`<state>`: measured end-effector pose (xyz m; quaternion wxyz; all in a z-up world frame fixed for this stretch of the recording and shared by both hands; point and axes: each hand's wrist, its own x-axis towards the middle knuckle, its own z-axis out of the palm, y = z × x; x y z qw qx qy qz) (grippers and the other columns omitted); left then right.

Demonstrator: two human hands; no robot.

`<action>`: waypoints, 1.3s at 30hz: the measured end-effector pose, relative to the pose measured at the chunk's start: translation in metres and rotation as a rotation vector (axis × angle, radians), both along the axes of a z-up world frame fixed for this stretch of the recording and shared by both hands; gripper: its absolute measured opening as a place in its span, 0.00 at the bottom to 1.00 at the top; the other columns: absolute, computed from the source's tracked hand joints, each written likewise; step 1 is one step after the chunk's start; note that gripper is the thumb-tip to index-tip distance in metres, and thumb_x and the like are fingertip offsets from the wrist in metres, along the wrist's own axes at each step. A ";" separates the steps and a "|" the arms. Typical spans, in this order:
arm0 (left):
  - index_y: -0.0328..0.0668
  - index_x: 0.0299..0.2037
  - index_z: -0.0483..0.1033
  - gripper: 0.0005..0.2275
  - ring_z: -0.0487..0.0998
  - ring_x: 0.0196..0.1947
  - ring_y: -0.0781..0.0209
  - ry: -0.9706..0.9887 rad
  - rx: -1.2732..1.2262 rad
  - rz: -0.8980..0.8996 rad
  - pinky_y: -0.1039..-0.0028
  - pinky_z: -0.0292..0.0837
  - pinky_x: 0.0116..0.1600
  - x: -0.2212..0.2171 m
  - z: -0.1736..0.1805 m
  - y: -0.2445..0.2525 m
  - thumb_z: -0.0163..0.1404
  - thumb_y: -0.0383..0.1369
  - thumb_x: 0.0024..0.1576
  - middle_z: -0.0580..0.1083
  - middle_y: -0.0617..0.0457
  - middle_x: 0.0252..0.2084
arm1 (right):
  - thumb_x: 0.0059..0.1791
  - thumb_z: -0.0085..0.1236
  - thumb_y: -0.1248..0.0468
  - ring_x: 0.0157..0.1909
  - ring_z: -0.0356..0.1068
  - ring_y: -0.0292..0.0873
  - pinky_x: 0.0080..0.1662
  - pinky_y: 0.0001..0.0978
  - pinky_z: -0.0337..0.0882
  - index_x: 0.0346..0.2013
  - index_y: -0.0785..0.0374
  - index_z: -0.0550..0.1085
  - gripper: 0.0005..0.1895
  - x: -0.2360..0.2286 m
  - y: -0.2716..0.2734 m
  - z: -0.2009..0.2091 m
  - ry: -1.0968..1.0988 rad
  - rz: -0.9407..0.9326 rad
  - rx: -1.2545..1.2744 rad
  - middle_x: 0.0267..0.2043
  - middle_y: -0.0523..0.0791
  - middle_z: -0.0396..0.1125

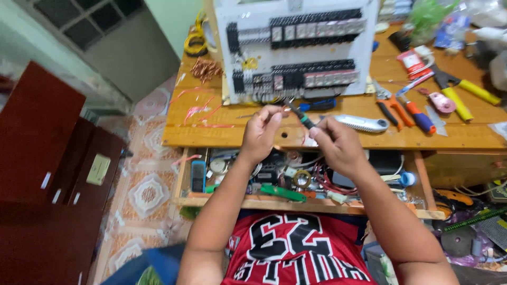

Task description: Wiring an electrical control panel by stripping wire insulation and connecting them to terminal blocks using hand tools.

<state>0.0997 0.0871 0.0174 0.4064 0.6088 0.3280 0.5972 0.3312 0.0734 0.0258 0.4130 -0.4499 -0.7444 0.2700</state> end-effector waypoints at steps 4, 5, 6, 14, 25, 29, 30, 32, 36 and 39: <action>0.41 0.45 0.81 0.07 0.81 0.40 0.66 0.061 0.056 0.155 0.72 0.76 0.50 -0.003 -0.003 -0.004 0.48 0.30 0.65 0.81 0.50 0.35 | 0.55 0.57 0.60 0.28 0.63 0.45 0.34 0.41 0.65 0.35 0.60 0.73 0.08 -0.007 -0.001 0.008 -0.004 0.080 -0.094 0.19 0.47 0.61; 0.41 0.45 0.81 0.07 0.81 0.40 0.66 0.060 0.055 0.175 0.72 0.76 0.50 -0.006 0.005 -0.009 0.48 0.30 0.65 0.81 0.50 0.35 | 0.55 0.57 0.60 0.28 0.63 0.45 0.34 0.41 0.65 0.35 0.60 0.73 0.08 -0.007 0.000 0.009 -0.006 0.100 -0.095 0.19 0.47 0.61; 0.43 0.45 0.81 0.07 0.76 0.36 0.71 0.080 0.041 0.189 0.76 0.73 0.46 -0.008 0.013 -0.014 0.48 0.31 0.65 0.78 0.54 0.30 | 0.56 0.56 0.60 0.29 0.64 0.48 0.36 0.42 0.66 0.35 0.60 0.72 0.09 -0.008 -0.001 0.010 -0.044 0.109 -0.075 0.21 0.48 0.62; 0.43 0.42 0.80 0.08 0.69 0.25 0.71 0.182 0.020 0.238 0.78 0.66 0.32 -0.024 0.018 -0.023 0.46 0.30 0.64 0.73 0.54 0.21 | 0.56 0.59 0.58 0.41 0.69 0.65 0.44 0.50 0.69 0.36 0.61 0.70 0.11 -0.015 0.007 0.002 -0.267 0.129 0.238 0.32 0.55 0.64; 0.48 0.23 0.63 0.23 0.59 0.16 0.72 0.168 -0.216 0.258 0.81 0.51 0.24 -0.022 -0.024 -0.002 0.69 0.44 0.45 0.59 0.65 0.12 | 0.52 0.61 0.51 0.34 0.69 0.59 0.40 0.50 0.69 0.33 0.57 0.71 0.15 -0.036 0.012 -0.032 -0.234 0.011 0.310 0.28 0.50 0.62; 0.49 0.18 0.57 0.27 0.55 0.14 0.74 0.116 -0.175 0.353 0.82 0.47 0.22 -0.014 -0.034 0.006 0.72 0.40 0.43 0.55 0.63 0.09 | 0.53 0.59 0.50 0.32 0.70 0.57 0.38 0.46 0.70 0.32 0.54 0.71 0.14 -0.045 0.002 -0.032 -0.132 -0.055 0.191 0.25 0.47 0.63; 0.49 0.17 0.56 0.27 0.56 0.14 0.75 0.070 -0.151 0.363 0.83 0.46 0.22 -0.013 -0.034 0.008 0.72 0.38 0.43 0.55 0.64 0.09 | 0.53 0.59 0.51 0.31 0.69 0.60 0.37 0.48 0.69 0.32 0.56 0.70 0.14 -0.047 0.001 -0.031 -0.088 -0.053 0.160 0.24 0.49 0.63; 0.49 0.17 0.56 0.27 0.56 0.14 0.77 0.027 -0.140 0.355 0.84 0.46 0.22 -0.009 -0.038 0.010 0.73 0.36 0.44 0.56 0.65 0.10 | 0.52 0.59 0.53 0.30 0.68 0.62 0.35 0.50 0.68 0.31 0.58 0.70 0.14 -0.051 -0.001 -0.033 -0.045 -0.068 0.116 0.23 0.51 0.62; 0.47 0.14 0.56 0.29 0.54 0.12 0.72 0.110 0.017 0.469 0.81 0.49 0.22 -0.002 -0.031 0.013 0.74 0.38 0.42 0.52 0.61 0.07 | 0.53 0.59 0.55 0.26 0.67 0.56 0.33 0.43 0.68 0.30 0.59 0.70 0.14 -0.055 0.003 -0.045 0.104 -0.119 0.038 0.20 0.50 0.62; 0.47 0.12 0.56 0.29 0.55 0.10 0.67 0.182 0.123 0.551 0.81 0.52 0.22 0.009 -0.016 0.011 0.73 0.38 0.44 0.51 0.59 0.06 | 0.54 0.58 0.55 0.25 0.66 0.51 0.32 0.40 0.67 0.29 0.59 0.70 0.14 -0.062 0.006 -0.046 0.182 -0.157 -0.007 0.19 0.48 0.61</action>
